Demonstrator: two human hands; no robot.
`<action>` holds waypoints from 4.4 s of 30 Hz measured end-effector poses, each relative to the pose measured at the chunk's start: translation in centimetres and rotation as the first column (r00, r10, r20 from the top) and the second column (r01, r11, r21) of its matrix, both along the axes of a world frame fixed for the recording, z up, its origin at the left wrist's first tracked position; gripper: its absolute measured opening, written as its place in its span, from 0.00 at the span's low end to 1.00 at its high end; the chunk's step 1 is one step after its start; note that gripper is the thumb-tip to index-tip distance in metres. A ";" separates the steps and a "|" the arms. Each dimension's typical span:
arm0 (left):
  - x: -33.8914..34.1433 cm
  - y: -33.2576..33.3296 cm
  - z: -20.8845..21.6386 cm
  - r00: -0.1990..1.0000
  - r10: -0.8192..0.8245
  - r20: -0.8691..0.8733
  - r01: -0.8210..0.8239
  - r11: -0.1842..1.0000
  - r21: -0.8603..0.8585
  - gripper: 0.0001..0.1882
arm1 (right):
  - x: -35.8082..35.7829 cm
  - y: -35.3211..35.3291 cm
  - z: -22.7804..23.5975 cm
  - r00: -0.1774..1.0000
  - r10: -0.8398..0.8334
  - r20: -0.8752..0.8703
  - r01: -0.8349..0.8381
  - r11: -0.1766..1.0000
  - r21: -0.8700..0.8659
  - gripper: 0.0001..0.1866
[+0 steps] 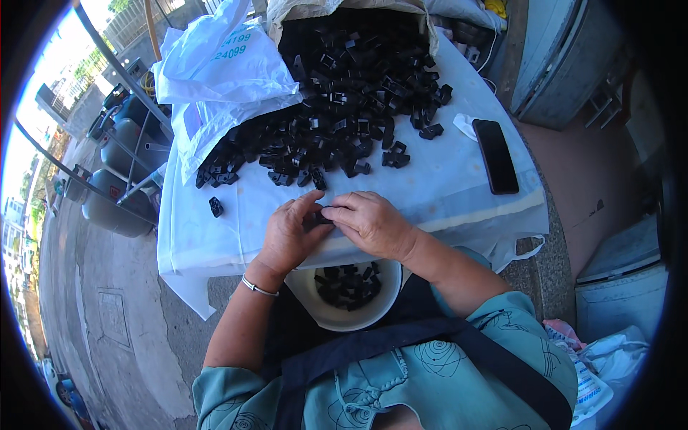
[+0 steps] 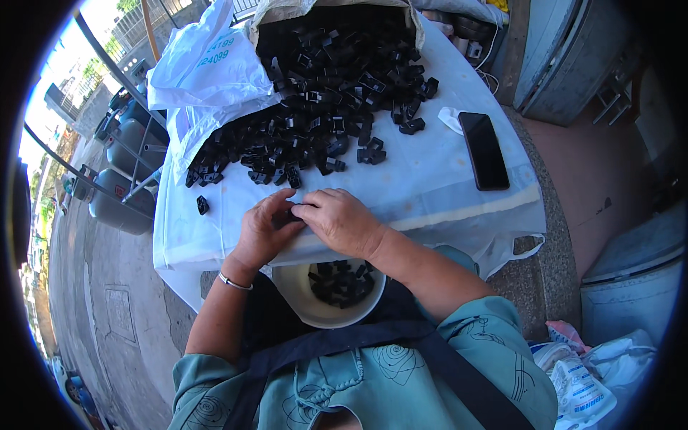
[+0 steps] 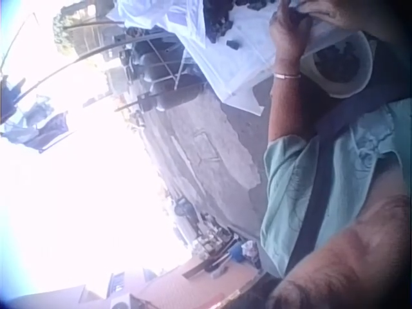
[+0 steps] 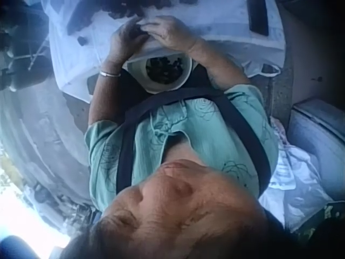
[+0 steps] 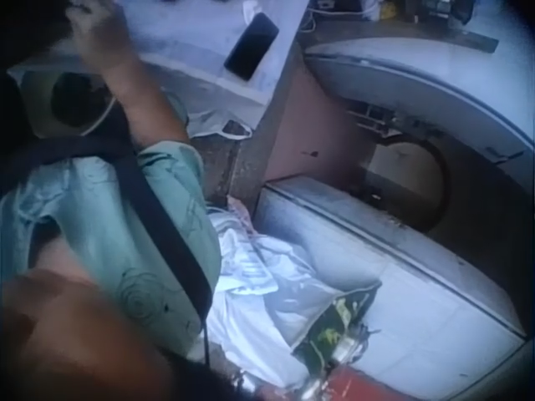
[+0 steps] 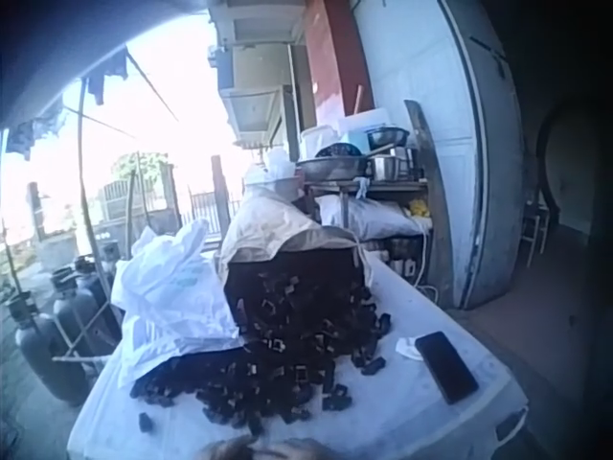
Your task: Sorting small black plastic components from a pile on a table into a container.
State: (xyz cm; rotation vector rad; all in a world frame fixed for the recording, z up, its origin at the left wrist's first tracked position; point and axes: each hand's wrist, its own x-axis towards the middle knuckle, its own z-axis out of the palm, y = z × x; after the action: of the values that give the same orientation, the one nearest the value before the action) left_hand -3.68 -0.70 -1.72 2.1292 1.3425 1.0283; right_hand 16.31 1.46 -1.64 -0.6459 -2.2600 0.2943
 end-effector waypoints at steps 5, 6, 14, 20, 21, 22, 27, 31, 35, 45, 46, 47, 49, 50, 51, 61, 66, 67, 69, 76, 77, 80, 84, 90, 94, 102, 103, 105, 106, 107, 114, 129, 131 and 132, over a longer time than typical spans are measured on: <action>-0.7 0.0 1.3 0.997 -0.062 -0.039 0.062 0.998 0.015 0.25 | 0.0 -1.0 0.0 0.984 -0.128 0.122 0.117 0.989 0.093 0.14; -0.8 -0.2 1.9 0.993 -0.079 -0.087 0.082 0.996 0.030 0.23 | 0.1 -1.0 -0.1 0.984 -0.131 0.123 0.120 0.988 0.097 0.14; 0.8 2.5 2.9 0.892 0.120 -0.437 -0.031 0.978 0.207 0.19 | 1.2 -0.8 0.1 0.996 -0.048 0.070 0.050 0.998 -0.033 0.17; 1.4 4.3 1.3 0.903 0.085 -0.422 0.077 0.933 0.352 0.09 | 3.4 2.8 0.5 0.933 -0.276 0.231 0.267 0.961 0.067 0.20; 1.6 4.1 1.2 0.903 0.074 -0.423 0.086 0.934 0.348 0.09 | 3.4 3.1 0.3 0.955 -0.232 0.187 0.223 0.973 0.068 0.17; 1.8 3.6 1.3 0.981 0.049 -0.186 -0.016 0.985 0.173 0.08 | 3.6 3.2 0.4 0.953 -0.239 0.188 0.231 0.971 0.063 0.17; 0.8 3.2 1.0 0.971 0.226 0.072 -0.176 0.890 -0.420 0.11 | 3.5 2.4 0.8 0.960 -0.236 0.150 0.264 0.942 -0.209 0.11; 0.4 3.1 1.0 0.967 0.223 -0.120 -0.240 0.959 -0.150 0.14 | 3.6 3.1 0.9 0.835 -0.409 0.368 0.491 0.856 -0.164 0.12; 0.3 2.0 1.0 0.974 0.154 -0.165 -0.155 0.988 0.008 0.19 | 4.2 2.2 2.2 0.794 -0.486 0.365 0.568 0.807 -0.160 0.13; 0.9 1.1 1.4 0.997 0.038 -0.072 -0.050 0.984 -0.171 0.25 | 1.2 2.2 0.3 0.997 0.030 -0.066 -0.037 0.994 -0.101 0.15; 0.8 1.2 1.3 0.998 0.049 -0.050 -0.057 0.983 -0.176 0.25 | 1.1 2.2 0.4 0.999 0.052 -0.012 -0.053 0.995 -0.087 0.15; 0.8 1.2 1.1 0.997 0.051 -0.050 -0.059 0.983 -0.175 0.25 | 1.1 2.1 0.5 0.999 0.053 -0.012 -0.054 0.995 -0.086 0.15; 0.6 1.2 0.6 1.000 0.022 -0.018 -0.024 0.992 -0.121 0.25 | 1.3 1.4 0.5 0.994 -0.016 0.108 0.018 1.000 -0.018 0.15; 0.2 1.1 0.8 1.000 0.025 -0.018 -0.027 0.992 -0.120 0.25 | 1.2 1.2 0.6 0.994 -0.013 0.107 0.015 1.000 -0.017 0.15; -0.2 1.2 1.1 1.000 -0.016 -0.010 0.015 0.998 -0.053 0.24 | 1.3 0.9 0.7 0.989 -0.045 0.142 0.051 0.998 -0.040 0.14; 0.6 4.0 1.3 0.853 0.307 -0.421 -0.258 0.951 0.170 0.18 | 1.1 0.3 0.0 0.989 -0.116 0.092 0.115 0.993 0.024 0.14; 0.5 3.1 0.7 0.983 0.090 -0.163 -0.093 0.996 -0.011 0.17 | 0.7 4.1 1.1 0.935 -0.335 -0.118 0.332 0.942 -0.039 0.16; 0.3 3.4 0.4 0.982 0.088 -0.166 -0.092 0.996 -0.013 0.17 | 0.3 4.7 0.6 0.924 -0.377 -0.063 0.373 0.925 -0.067 0.17; 0.1 4.0 -0.1 0.987 0.099 -0.124 -0.069 0.971 0.227 0.17 | -0.2 5.1 0.0 0.913 -0.405 -0.041 0.401 0.913 -0.077 0.18; 0.6 2.8 0.6 0.993 0.074 -0.092 -0.081 0.994 -0.070 0.23 | 1.1 3.0 1.0 0.945 -0.265 -0.191 0.121 0.827 -0.549 0.16; 0.7 2.6 1.0 0.994 0.072 -0.076 -0.081 0.990 -0.120 0.25 | 1.0 3.2 0.3 0.945 -0.197 -0.259 0.060 0.888 -0.456 0.15; 0.7 2.3 1.3 0.997 0.044 -0.061 -0.054 0.984 -0.167 0.27 | 0.6 2.9 -0.1 0.940 -0.109 -0.323 -0.013 0.935 -0.355 0.12; 0.4 2.3 0.5 0.999 0.044 -0.021 -0.046 0.991 -0.124 0.27 | 0.2 2.7 0.3 0.985 -0.061 -0.164 0.017 0.966 -0.258 0.16; 0.3 2.4 0.6 0.998 0.024 -0.058 -0.033 0.988 -0.151 0.27 | 0.7 2.2 0.5 0.999 -0.035 -0.028 0.030 0.988 -0.153 0.18; 0.4 2.3 1.0 0.999 0.024 -0.035 -0.029 0.986 -0.163 0.27 | 0.7 2.3 0.6 0.999 -0.026 0.022 0.030 0.983 -0.181 0.18; -1.9 2.0 2.1 0.949 0.210 -0.235 -0.156 0.961 0.230 0.21 | 1.1 0.3 0.5 0.962 -0.183 0.203 0.179 0.983 0.036 0.19; -2.1 2.1 2.4 0.885 0.312 -0.345 -0.231 0.938 0.257 0.19 | 1.1 0.3 0.4 0.969 -0.179 0.173 0.172 0.984 0.052 0.19; -2.8 3.0 1.8 0.846 0.351 -0.401 -0.267 0.930 0.250 0.18 | 1.9 0.8 0.8 0.961 -0.248 0.120 0.245 0.969 0.035 0.17; -3.2 3.2 1.4 0.797 0.395 -0.458 -0.314 0.917 0.244 0.18 | 2.3 1.3 1.3 0.950 -0.306 0.067 0.306 0.952 0.011 0.16; -3.5 3.3 1.1 0.785 0.417 -0.459 -0.288 0.901 0.326 0.18 | 2.7 1.9 2.3 0.900 -0.427 0.088 0.426 0.904 0.035 0.16; 0.2 3.1 1.4 0.983 0.165 -0.083 -0.170 0.984 -0.058 0.15 | 4.6 4.2 1.4 0.714 -0.639 0.287 0.645 0.759 0.086 0.14; 4.5 2.3 3.4 0.977 0.051 -0.205 0.000 0.971 0.240 0.24 | 4.8 4.0 1.5 0.874 -0.416 -0.252 0.328 0.887 -0.325 0.12; 5.7 2.6 3.5 0.974 0.036 -0.224 0.017 0.974 0.227 0.24 | 5.2 4.1 1.6 0.879 -0.472 -0.069 0.420 0.834 -0.357 0.14; 6.0 3.0 3.6 0.970 0.014 -0.241 0.040 0.975 0.216 0.23 | 5.3 4.2 1.6 0.879 -0.471 -0.073 0.419 0.837 -0.353 0.14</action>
State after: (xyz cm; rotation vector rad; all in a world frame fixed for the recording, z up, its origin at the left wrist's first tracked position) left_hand 2.33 2.30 1.87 2.4929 1.3749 0.9761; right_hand 21.58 5.64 -0.08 -1.2576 -1.8513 0.4730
